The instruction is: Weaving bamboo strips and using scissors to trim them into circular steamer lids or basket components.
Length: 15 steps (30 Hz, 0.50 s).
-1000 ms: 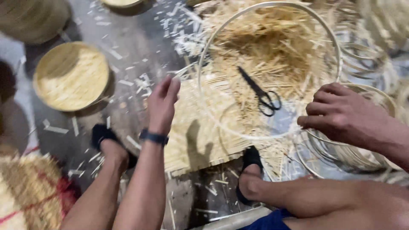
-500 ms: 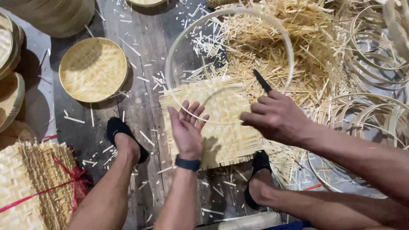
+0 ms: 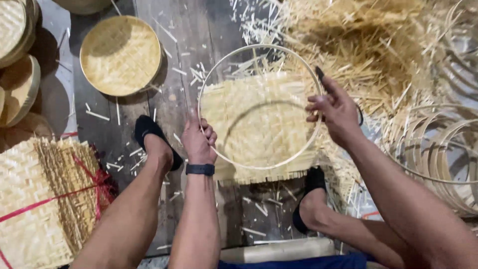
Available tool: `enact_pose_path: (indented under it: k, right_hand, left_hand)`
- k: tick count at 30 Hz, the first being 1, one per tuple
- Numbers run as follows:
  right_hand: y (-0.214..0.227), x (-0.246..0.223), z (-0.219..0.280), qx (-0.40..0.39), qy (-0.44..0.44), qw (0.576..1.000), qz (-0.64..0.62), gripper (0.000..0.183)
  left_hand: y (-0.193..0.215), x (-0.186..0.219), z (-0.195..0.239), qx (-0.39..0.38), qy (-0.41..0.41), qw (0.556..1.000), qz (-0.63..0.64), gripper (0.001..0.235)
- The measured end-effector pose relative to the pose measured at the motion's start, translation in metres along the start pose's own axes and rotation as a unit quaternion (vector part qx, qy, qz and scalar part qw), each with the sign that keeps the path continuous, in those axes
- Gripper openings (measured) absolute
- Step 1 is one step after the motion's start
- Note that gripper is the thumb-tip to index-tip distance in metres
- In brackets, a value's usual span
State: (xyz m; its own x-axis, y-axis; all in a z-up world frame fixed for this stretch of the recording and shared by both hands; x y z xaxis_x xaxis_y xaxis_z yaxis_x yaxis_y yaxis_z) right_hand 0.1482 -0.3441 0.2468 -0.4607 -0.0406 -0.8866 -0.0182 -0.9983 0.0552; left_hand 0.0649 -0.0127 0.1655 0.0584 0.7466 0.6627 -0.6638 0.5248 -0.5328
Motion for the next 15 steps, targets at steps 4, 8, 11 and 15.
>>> enact_pose_path:
  k: [4,8,11,15]
  right_hand:
    - [0.013,0.054,-0.035,-0.016,0.071,0.994,0.081,0.048]
    - [0.021,0.099,-0.055,0.045,0.111,0.971,0.208,0.039]
    - [0.018,0.111,-0.057,0.068,0.166,0.929,0.325,0.036]
    - [0.015,0.099,-0.051,0.072,0.174,0.905,0.381,0.039]
  left_hand:
    - [0.025,-0.03,-0.011,0.048,-0.019,0.996,-0.071,0.037]
    - [0.084,-0.059,-0.057,0.06,-0.208,0.905,-0.367,0.035]
    - [0.096,-0.061,-0.063,0.055,-0.235,0.812,-0.532,0.032]
    - [0.063,-0.034,-0.036,0.077,-0.154,0.727,-0.664,0.023]
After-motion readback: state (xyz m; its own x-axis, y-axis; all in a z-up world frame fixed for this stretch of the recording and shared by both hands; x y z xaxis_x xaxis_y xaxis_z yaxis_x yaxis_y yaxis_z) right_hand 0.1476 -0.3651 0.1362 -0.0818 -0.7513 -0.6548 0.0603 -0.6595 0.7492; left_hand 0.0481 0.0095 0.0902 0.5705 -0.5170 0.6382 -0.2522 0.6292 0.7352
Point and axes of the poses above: each hand's wrist, its own z-axis away from the middle knuckle, its own y-axis out of the back of the hand, x = y × z, the point moved 4 cm from there along -z, towards the middle knuckle
